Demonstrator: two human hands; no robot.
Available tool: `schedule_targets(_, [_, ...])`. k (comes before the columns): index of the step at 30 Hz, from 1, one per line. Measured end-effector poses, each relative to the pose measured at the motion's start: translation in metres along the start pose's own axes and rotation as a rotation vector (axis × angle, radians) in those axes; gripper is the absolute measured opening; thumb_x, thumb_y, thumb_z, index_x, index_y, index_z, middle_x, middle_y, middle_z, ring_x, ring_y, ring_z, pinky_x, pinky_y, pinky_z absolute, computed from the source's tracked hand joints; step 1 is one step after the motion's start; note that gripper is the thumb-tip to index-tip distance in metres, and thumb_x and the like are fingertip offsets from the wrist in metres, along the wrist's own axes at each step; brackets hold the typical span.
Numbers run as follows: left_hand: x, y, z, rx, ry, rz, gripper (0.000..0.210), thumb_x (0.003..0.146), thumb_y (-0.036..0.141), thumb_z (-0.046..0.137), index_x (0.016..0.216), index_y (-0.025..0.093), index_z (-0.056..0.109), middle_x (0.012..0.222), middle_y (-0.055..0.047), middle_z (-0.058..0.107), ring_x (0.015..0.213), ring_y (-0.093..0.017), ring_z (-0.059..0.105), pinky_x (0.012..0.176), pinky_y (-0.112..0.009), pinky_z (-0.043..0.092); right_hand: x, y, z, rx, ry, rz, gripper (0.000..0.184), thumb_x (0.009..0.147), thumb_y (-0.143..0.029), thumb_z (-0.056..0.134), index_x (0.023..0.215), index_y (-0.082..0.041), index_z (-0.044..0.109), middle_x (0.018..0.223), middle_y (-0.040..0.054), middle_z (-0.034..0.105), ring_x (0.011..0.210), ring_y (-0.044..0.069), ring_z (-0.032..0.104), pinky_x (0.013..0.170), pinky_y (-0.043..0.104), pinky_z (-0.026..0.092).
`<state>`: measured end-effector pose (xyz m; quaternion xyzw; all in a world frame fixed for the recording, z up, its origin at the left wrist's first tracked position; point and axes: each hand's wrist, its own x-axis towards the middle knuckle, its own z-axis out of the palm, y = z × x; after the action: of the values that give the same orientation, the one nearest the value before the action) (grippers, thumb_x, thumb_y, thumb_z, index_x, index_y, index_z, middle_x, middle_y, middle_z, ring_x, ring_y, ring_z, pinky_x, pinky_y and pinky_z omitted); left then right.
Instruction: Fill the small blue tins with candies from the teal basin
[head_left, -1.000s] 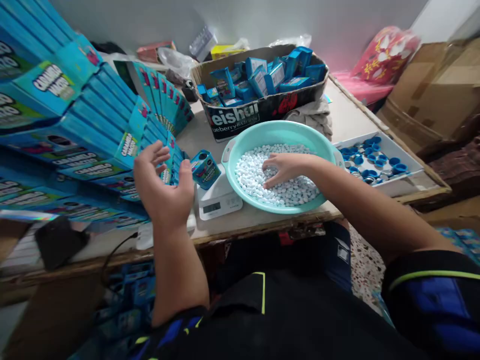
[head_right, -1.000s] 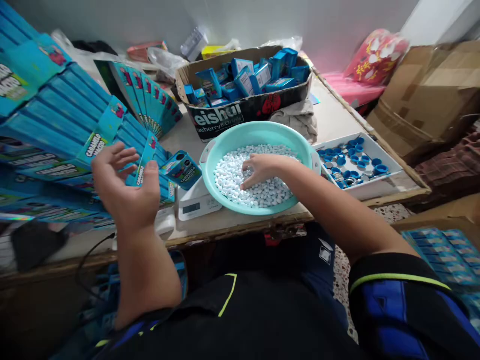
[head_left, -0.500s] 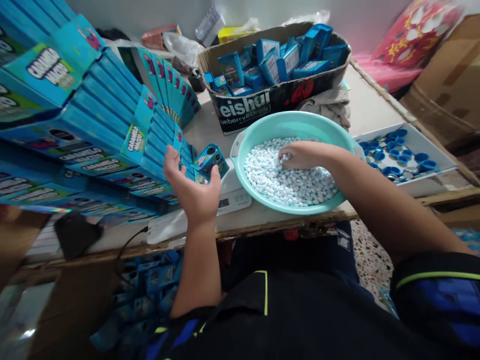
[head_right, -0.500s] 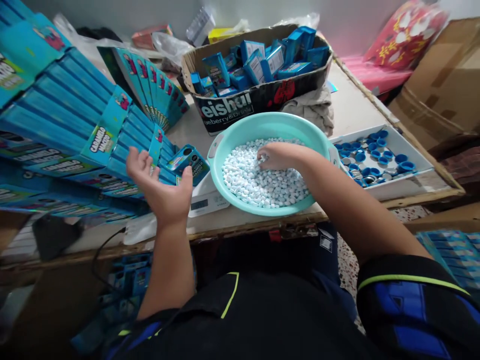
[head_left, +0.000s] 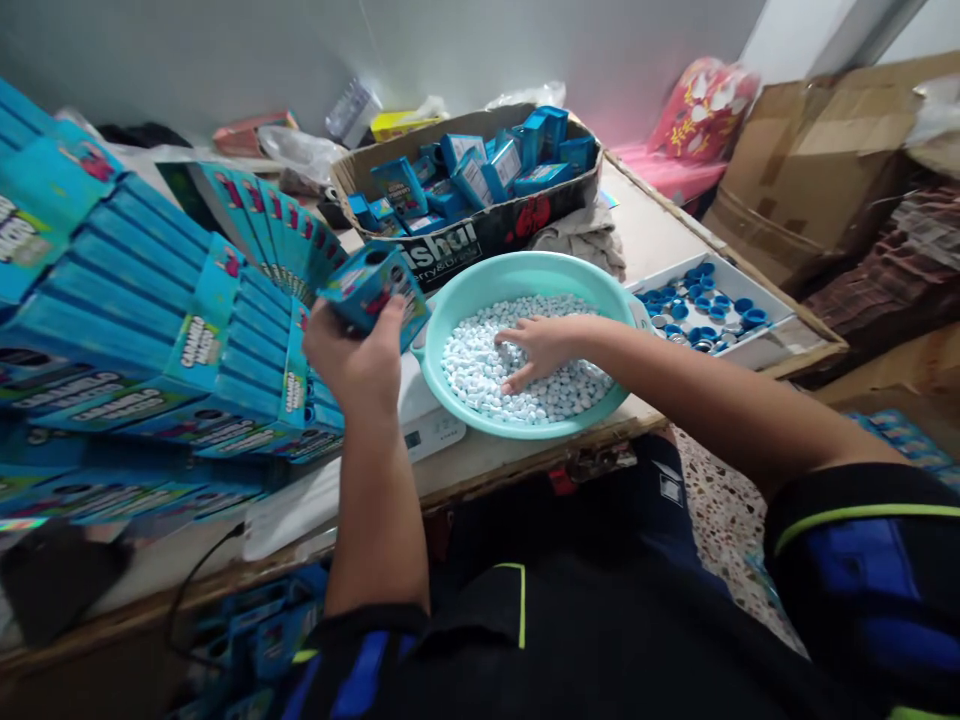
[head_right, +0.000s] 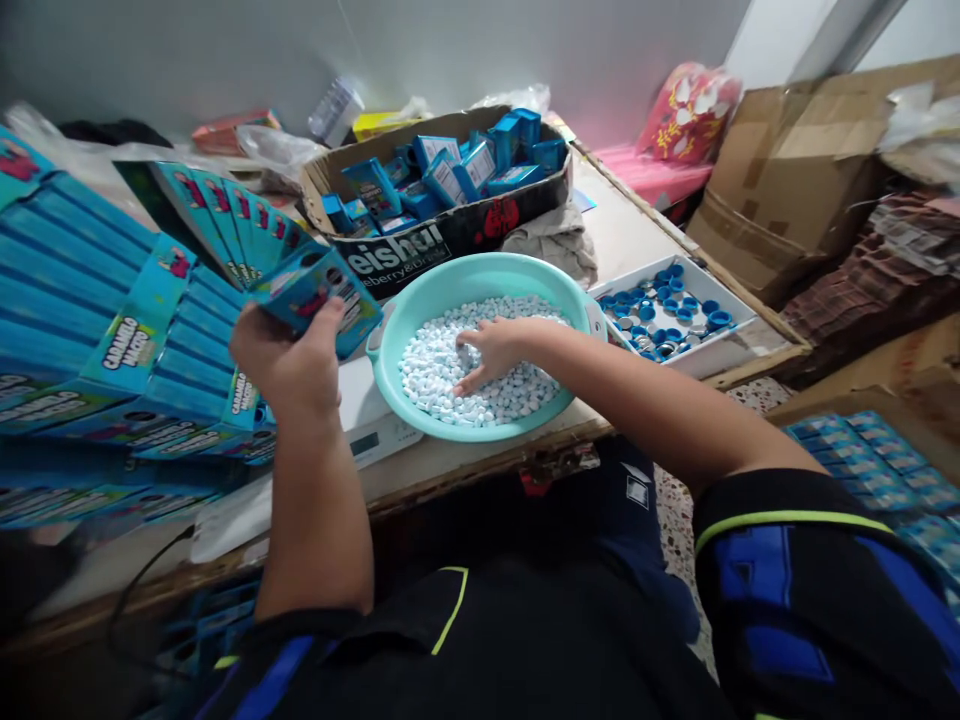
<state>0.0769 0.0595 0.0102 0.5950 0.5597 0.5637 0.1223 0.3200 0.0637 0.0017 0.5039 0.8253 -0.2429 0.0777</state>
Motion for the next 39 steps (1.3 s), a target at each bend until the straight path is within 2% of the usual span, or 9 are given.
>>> schedule_targets(5, [0.015,0.025,0.069,-0.301,-0.262,0.015,0.047,0.076,0.042,0.080,0.111,0.018,0.062,0.111,-0.007,0.072,0.111,-0.024,0.069,0.097,-0.040,0.058,-0.013,0.007,0.003,0.070,0.030,-0.072,0.094,0.074,-0.077,0.074,0.149,-0.025,0.056,0.143,0.0153,0.061,0.122,0.040,0.061,0.099,0.047,0.052])
schedule_targets(8, [0.015,0.014,0.085,-0.260,-0.396,-0.041,0.044,0.070,0.036,0.082,0.104,0.015,0.064,0.104,-0.009,0.072,0.105,-0.025,0.069,0.093,-0.039,0.059,-0.014,0.009,0.003,0.090,0.059,-0.045,0.089,0.074,-0.074,0.076,0.145,-0.023,0.061,0.139,0.0137,0.065,0.124,0.039,0.062,0.101,0.047,0.051])
schedule_targets(12, [0.013,-0.005,0.081,-0.207,-0.441,-0.089,0.046,0.063,0.026,0.082,0.104,0.014,0.063,0.100,-0.007,0.071,0.102,-0.025,0.069,0.089,-0.036,0.059,-0.005,0.007,0.005,0.130,0.110,0.003,0.084,0.071,-0.064,0.083,0.141,-0.020,0.066,0.133,0.0139,0.069,0.119,0.040,0.064,0.098,0.046,0.052])
schedule_targets(17, [0.006,0.000,0.077,-0.223,-0.477,-0.078,0.049,0.064,0.022,0.081,0.109,0.016,0.063,0.103,-0.005,0.070,0.103,-0.026,0.068,0.089,-0.034,0.059,-0.001,0.007,0.003,0.171,0.203,-0.030,0.052,0.075,-0.042,0.080,0.120,-0.018,0.076,0.105,0.0105,0.075,0.099,0.033,0.068,0.085,0.041,0.052])
schedule_targets(22, [0.001,0.008,0.072,-0.193,-0.513,-0.053,0.046,0.063,0.020,0.081,0.107,0.016,0.066,0.103,-0.006,0.072,0.104,-0.028,0.068,0.095,-0.037,0.057,-0.013,0.016,0.000,0.525,0.418,0.004,0.039,0.076,-0.046,0.077,0.104,-0.018,0.076,0.069,0.0005,0.062,0.064,0.018,0.058,0.060,0.032,0.047])
schedule_targets(26, [0.001,0.008,0.070,-0.182,-0.514,-0.055,0.048,0.063,0.019,0.081,0.109,0.016,0.067,0.107,-0.008,0.072,0.106,-0.030,0.067,0.098,-0.041,0.056,-0.015,0.020,-0.002,0.860,0.631,-0.004,0.040,0.075,-0.051,0.077,0.102,-0.021,0.071,0.069,-0.0007,0.061,0.058,0.015,0.054,0.051,0.029,0.044])
schedule_targets(30, [0.001,0.011,0.068,-0.179,-0.528,-0.081,0.049,0.063,0.020,0.082,0.110,0.016,0.069,0.108,-0.010,0.073,0.103,-0.030,0.068,0.096,-0.043,0.056,-0.003,0.018,-0.020,1.094,0.846,-0.083,0.038,0.079,-0.055,0.073,0.101,-0.025,0.065,0.070,-0.0013,0.060,0.057,0.014,0.053,0.046,0.027,0.040])
schedule_targets(35, [0.000,0.013,0.066,-0.173,-0.534,-0.091,0.050,0.063,0.022,0.082,0.111,0.016,0.069,0.104,-0.009,0.074,0.099,-0.028,0.069,0.091,-0.042,0.057,0.020,0.003,-0.051,1.303,0.947,-0.203,0.034,0.082,-0.055,0.070,0.096,-0.027,0.059,0.071,-0.0017,0.057,0.055,0.013,0.051,0.045,0.028,0.038])
schedule_targets(39, [-0.002,0.014,0.065,-0.168,-0.549,-0.065,0.043,0.065,0.022,0.081,0.107,0.018,0.071,0.102,-0.007,0.074,0.096,-0.027,0.069,0.089,-0.040,0.057,0.034,-0.009,-0.053,1.398,1.000,-0.286,0.033,0.083,-0.055,0.069,0.089,-0.026,0.055,0.069,-0.0031,0.054,0.051,0.011,0.043,0.044,0.027,0.032])
